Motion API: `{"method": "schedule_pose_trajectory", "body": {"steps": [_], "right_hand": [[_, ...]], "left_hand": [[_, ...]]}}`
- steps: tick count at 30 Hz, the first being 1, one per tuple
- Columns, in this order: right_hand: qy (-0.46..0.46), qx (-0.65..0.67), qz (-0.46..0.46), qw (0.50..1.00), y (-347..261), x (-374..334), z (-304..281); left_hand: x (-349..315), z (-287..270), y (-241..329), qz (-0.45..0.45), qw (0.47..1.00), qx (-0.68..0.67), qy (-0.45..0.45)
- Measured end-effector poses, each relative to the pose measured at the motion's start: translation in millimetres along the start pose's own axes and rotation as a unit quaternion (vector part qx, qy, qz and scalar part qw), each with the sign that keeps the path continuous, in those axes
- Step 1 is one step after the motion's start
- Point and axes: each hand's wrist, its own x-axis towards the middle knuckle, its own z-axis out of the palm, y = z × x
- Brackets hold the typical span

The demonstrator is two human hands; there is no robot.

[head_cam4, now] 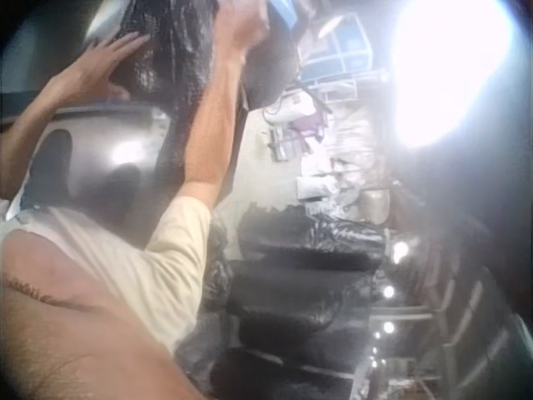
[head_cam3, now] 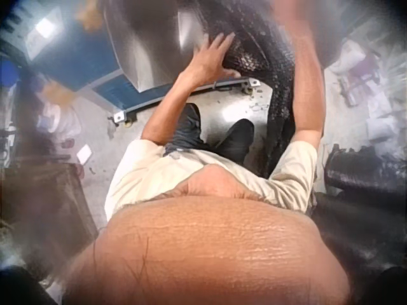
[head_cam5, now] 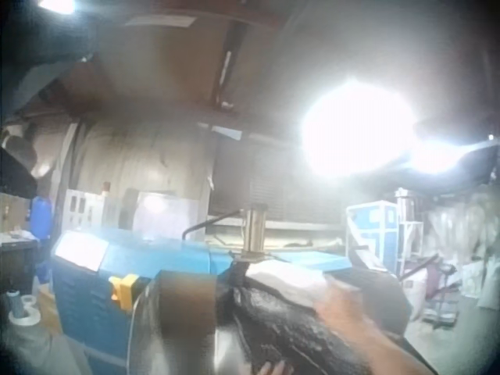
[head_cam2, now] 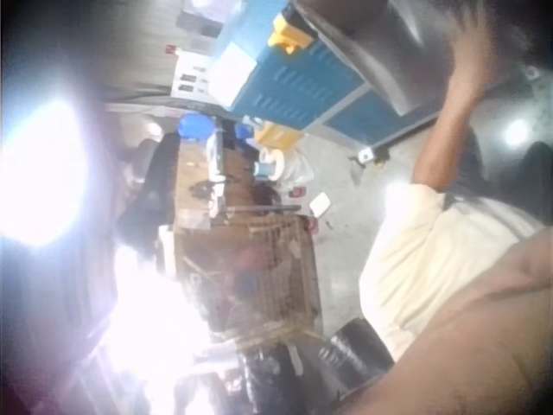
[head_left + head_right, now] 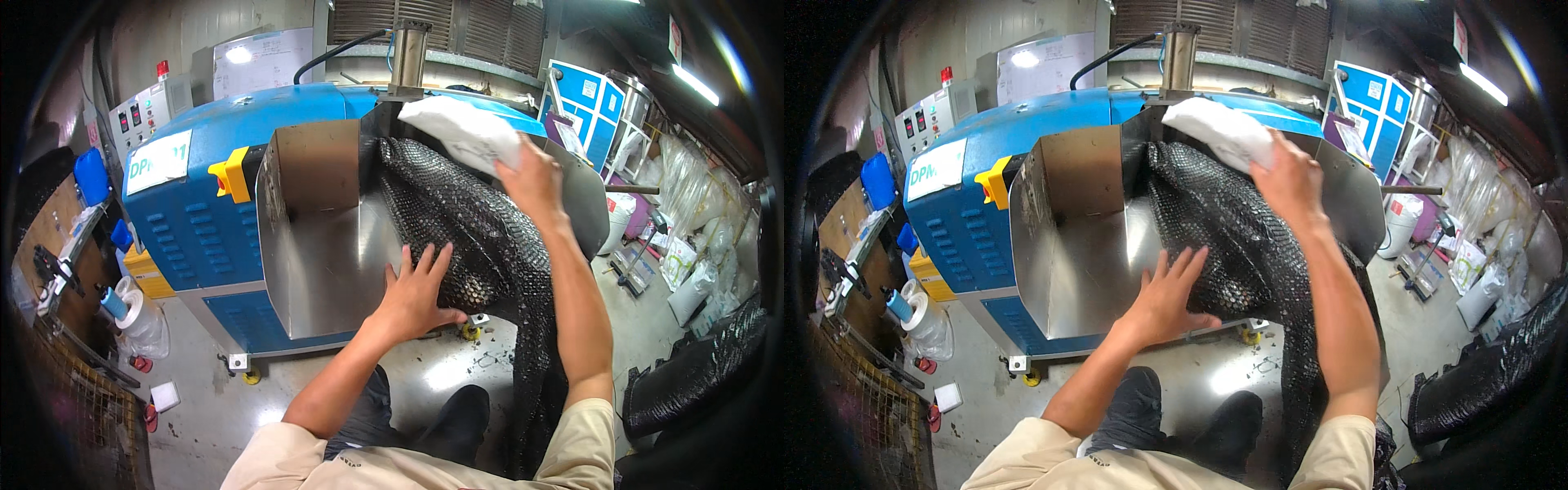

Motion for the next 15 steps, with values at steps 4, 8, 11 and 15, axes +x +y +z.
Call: {"method": "schedule_pose_trajectory", "body": {"steps": [4, 8, 11, 15], "right_hand": [[-0.065, 0.006, 0.049, 0.997, 1, 13, 97], [-0.072, 0.038, 0.099, 0.992, 10, 43, 157], [-0.067, 0.047, 0.091, 0.992, 16, 53, 171], [-0.107, 0.035, 0.061, 0.992, 13, 68, 194]], "left_hand": [[-13, 1, -21, 0.045, 0.998, 0.025, -0.030], [-19, -3, -26, 0.074, 0.997, 0.006, -0.025], [-21, -1, -22, 0.099, 0.994, 0.045, -0.015], [-23, -2, -21, 0.119, 0.990, 0.062, -0.031]]}}
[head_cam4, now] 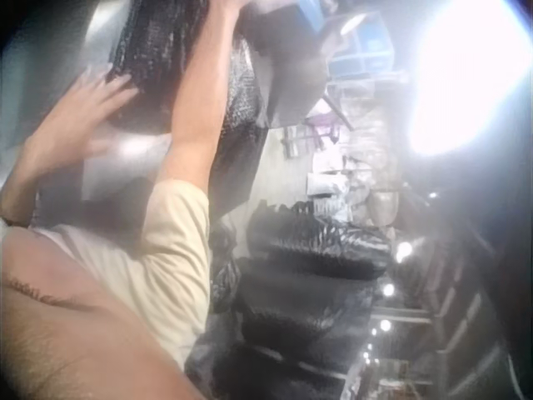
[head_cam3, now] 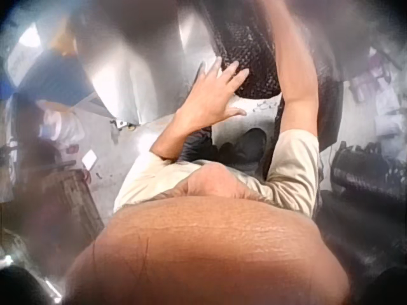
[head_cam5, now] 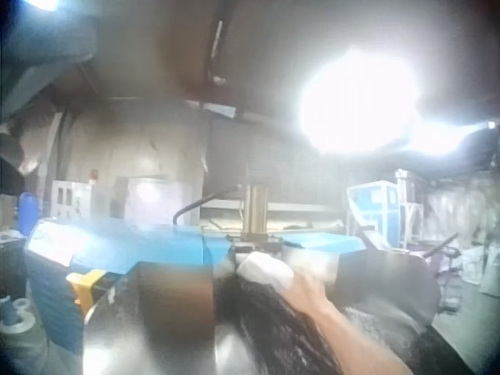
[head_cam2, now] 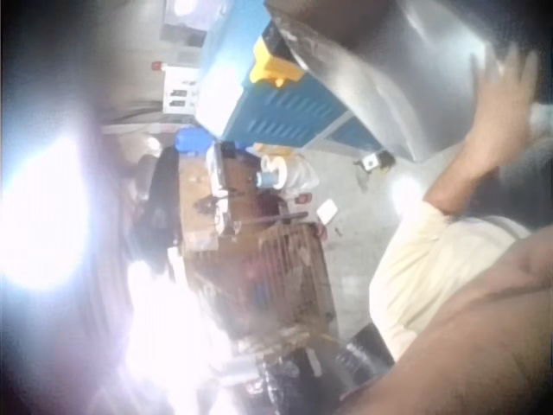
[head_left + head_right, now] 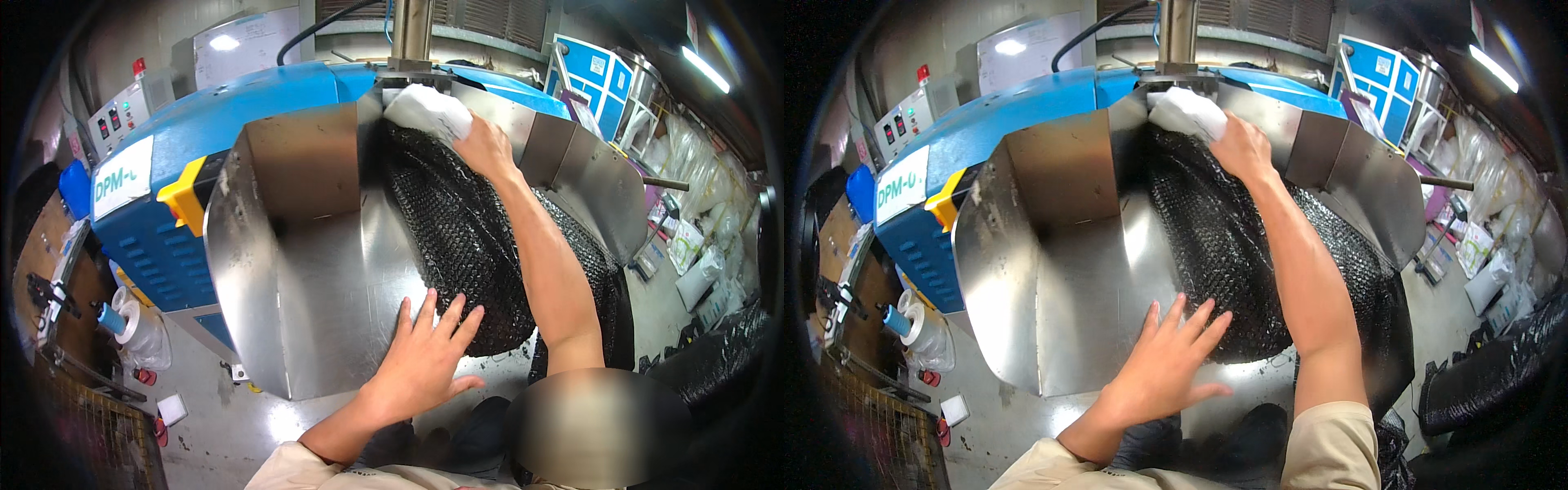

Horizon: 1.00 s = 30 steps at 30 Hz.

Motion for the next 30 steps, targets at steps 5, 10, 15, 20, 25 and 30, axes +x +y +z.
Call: {"method": "schedule_pose_trajectory", "body": {"steps": [5, 10, 15, 20, 25, 30], "right_hand": [[-0.009, -0.004, -0.009, 1.000, -12, 28, -5], [-0.017, -0.017, -0.003, 1.000, -24, 45, 9], [-0.011, -0.032, 0.004, 0.999, -25, 50, 17], [-0.006, -0.019, 0.016, 1.000, -26, 36, 30], [-0.009, -0.034, 0.028, 0.999, -27, 28, 32], [-0.011, -0.015, 0.079, 0.997, -26, 12, 26]], "left_hand": [[2, -5, -1, 0.033, 0.999, -0.022, -0.007], [4, -9, -4, 0.049, 0.997, -0.055, -0.006], [0, -13, -4, 0.055, 0.996, -0.076, -0.012], [-9, -23, -5, 0.063, 0.994, -0.095, 0.003], [-16, -31, -8, 0.018, 0.998, -0.067, 0.005], [-19, -16, -11, -0.006, 0.998, -0.065, 0.026]]}}
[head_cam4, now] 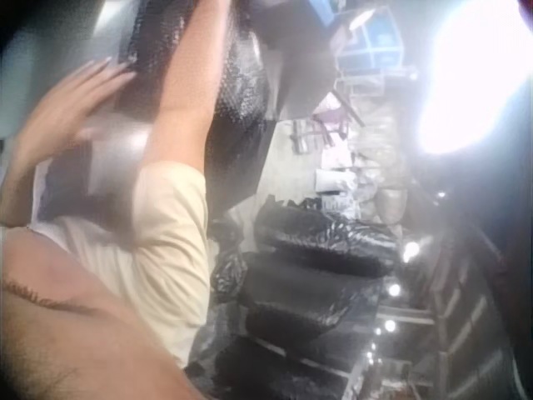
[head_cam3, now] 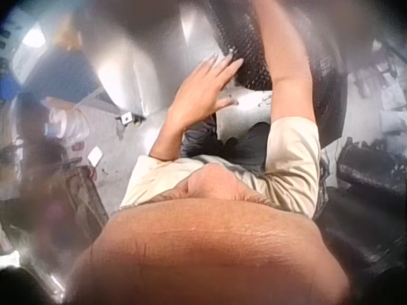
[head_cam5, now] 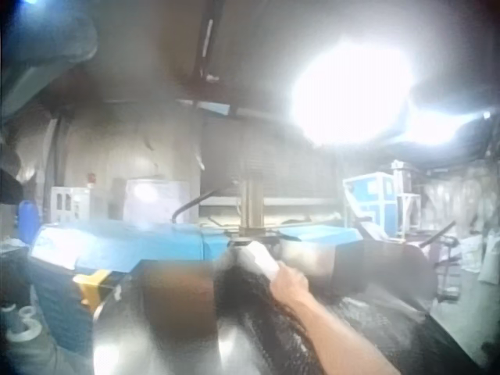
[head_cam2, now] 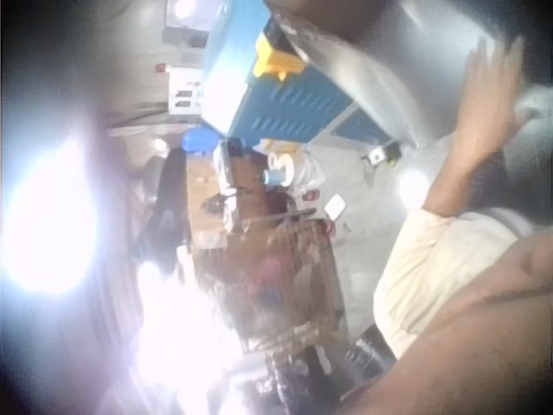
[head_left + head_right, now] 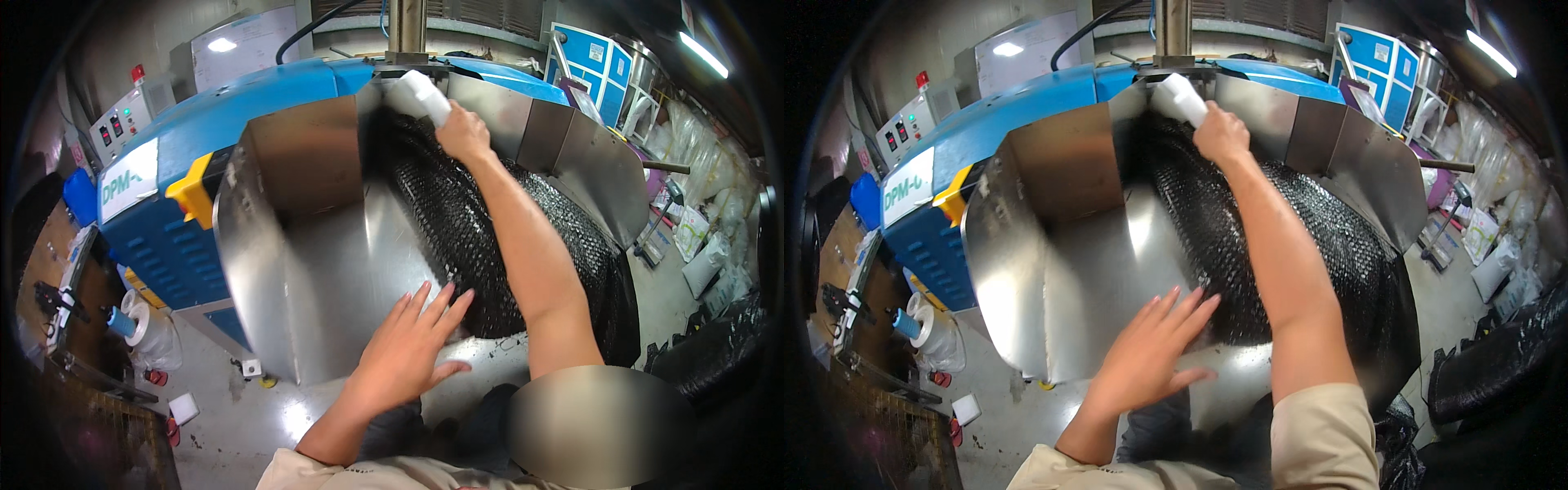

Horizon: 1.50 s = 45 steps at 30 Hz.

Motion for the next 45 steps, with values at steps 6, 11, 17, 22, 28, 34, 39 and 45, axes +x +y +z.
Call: {"method": "schedule_pose_trajectory", "body": {"steps": [6, 11, 17, 22, 28, 34, 39, 45], "right_hand": [[0.014, 0.059, -0.008, 0.998, 15, 8, -80], [0.036, -0.014, -0.052, 0.998, -24, -3, -137], [-0.007, -0.072, -0.062, 0.995, 0, 8, -53], [0.020, -0.033, -0.054, 0.998, -30, 17, -5], [0.009, -0.014, -0.035, 0.999, -22, 27, -18], [-0.016, -0.033, -0.059, 0.998, -42, 2, -4], [-0.046, -0.052, -0.071, 0.995, -53, 13, -7], [-0.102, -0.056, -0.048, 0.992, -30, 25, -40]], "left_hand": [[1, 10, -6, 0.027, 0.996, 0.085, -0.010], [-5, 18, -12, 0.029, 0.995, 0.099, 0.007], [1, 9, -4, 0.055, 0.995, 0.077, -0.018], [2, 4, -1, 0.034, 0.997, 0.056, -0.039], [2, 4, 0, 0.029, 0.998, 0.051, -0.032], [31, -1, 8, -0.049, 0.997, 0.031, -0.058], [88, 3, 6, 0.073, 0.973, 0.217, -0.005], [190, 65, -54, 0.290, 0.921, 0.218, 0.141]]}}
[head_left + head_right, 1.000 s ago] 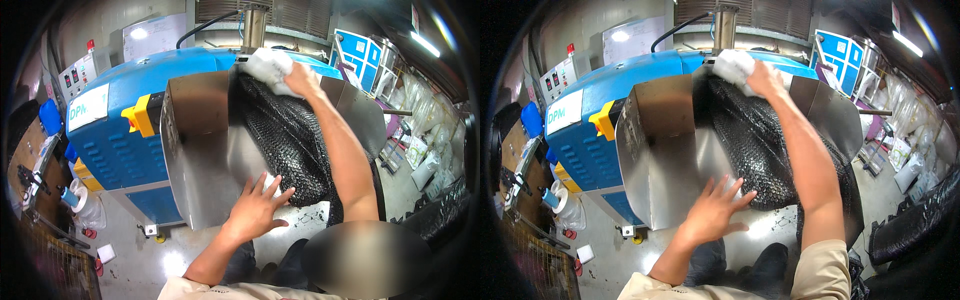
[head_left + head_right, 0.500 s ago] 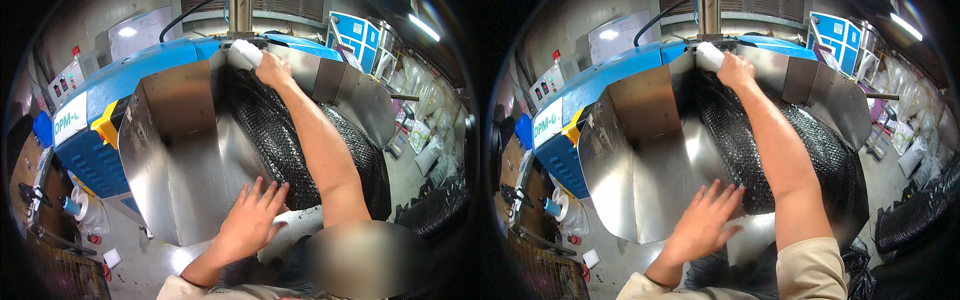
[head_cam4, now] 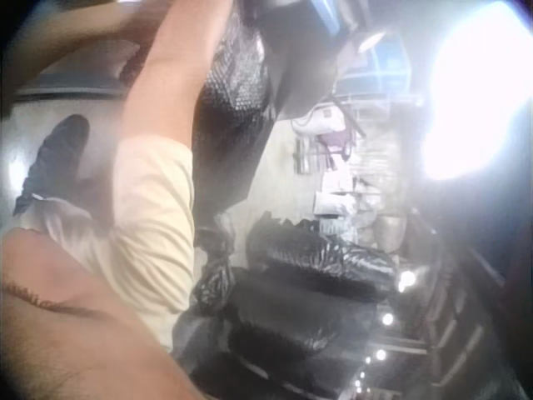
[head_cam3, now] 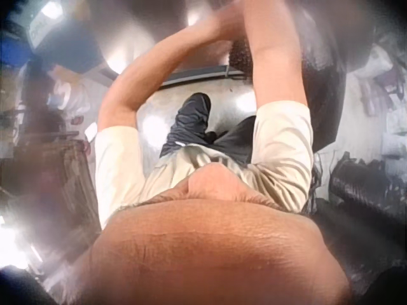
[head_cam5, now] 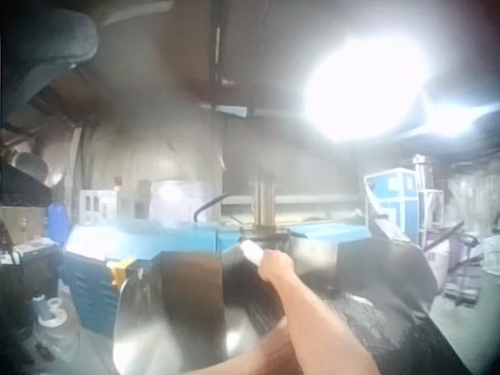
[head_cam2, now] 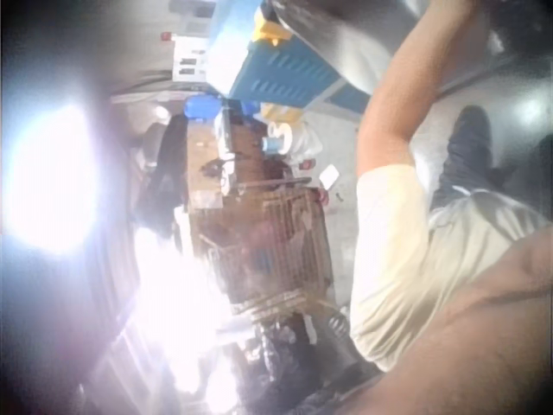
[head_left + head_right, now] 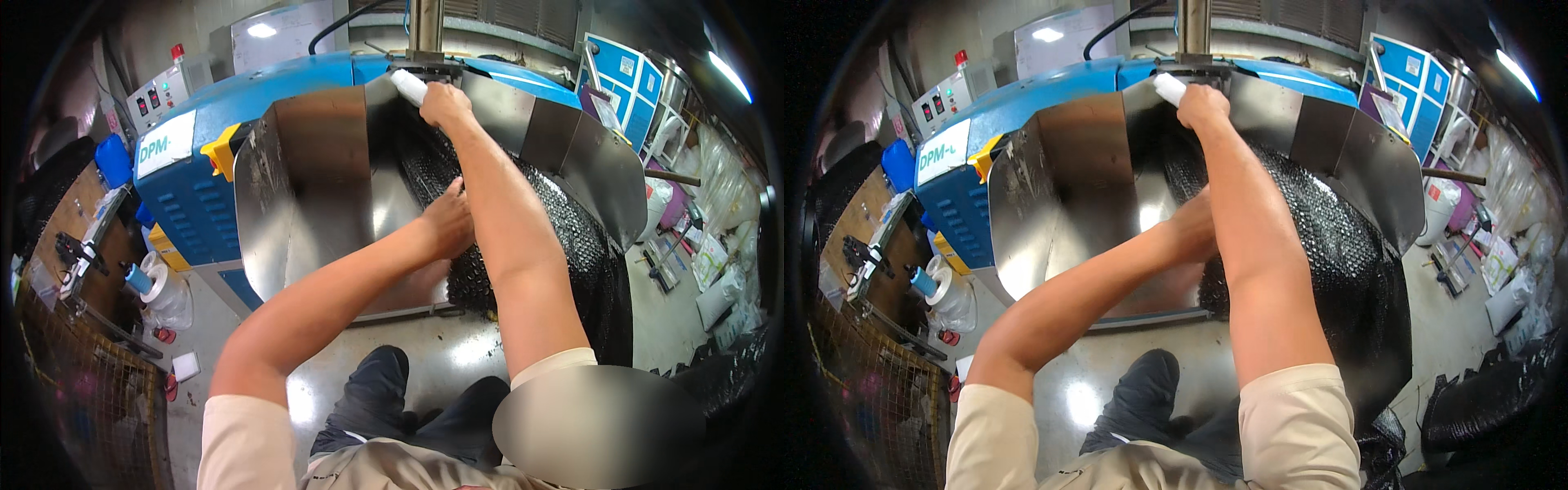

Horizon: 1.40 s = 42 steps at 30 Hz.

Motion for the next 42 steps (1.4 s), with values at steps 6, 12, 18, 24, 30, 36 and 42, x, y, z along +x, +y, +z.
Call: {"method": "schedule_pose_trajectory", "body": {"steps": [6, 12, 18, 24, 30, 36, 42], "right_hand": [[-0.002, 0.012, 0.001, 1.000, -19, 4, 4], [0.060, 0.014, 0.001, 0.998, -60, 29, -7], [0.019, -0.036, 0.040, 0.998, -20, 64, -16], [0.028, -0.017, 0.025, 0.999, -10, 70, -6], [0.028, -0.042, 0.024, 0.998, -33, 51, 13], [0.101, -0.039, -0.001, 0.994, -28, 41, 36], [0.043, -0.061, -0.033, 0.997, -18, 38, 6]], "left_hand": [[65, 41, -48, -0.331, 0.853, -0.403, -0.037], [40, 107, -129, -0.328, 0.756, -0.516, 0.233], [57, 51, -146, -0.244, 0.929, -0.068, 0.271], [44, 60, -142, -0.234, 0.933, -0.031, 0.272], [32, 63, -129, -0.313, 0.911, -0.136, 0.233], [26, 81, -131, -0.270, 0.926, -0.155, 0.214], [32, 83, -128, -0.226, 0.943, 0.032, 0.243]]}}
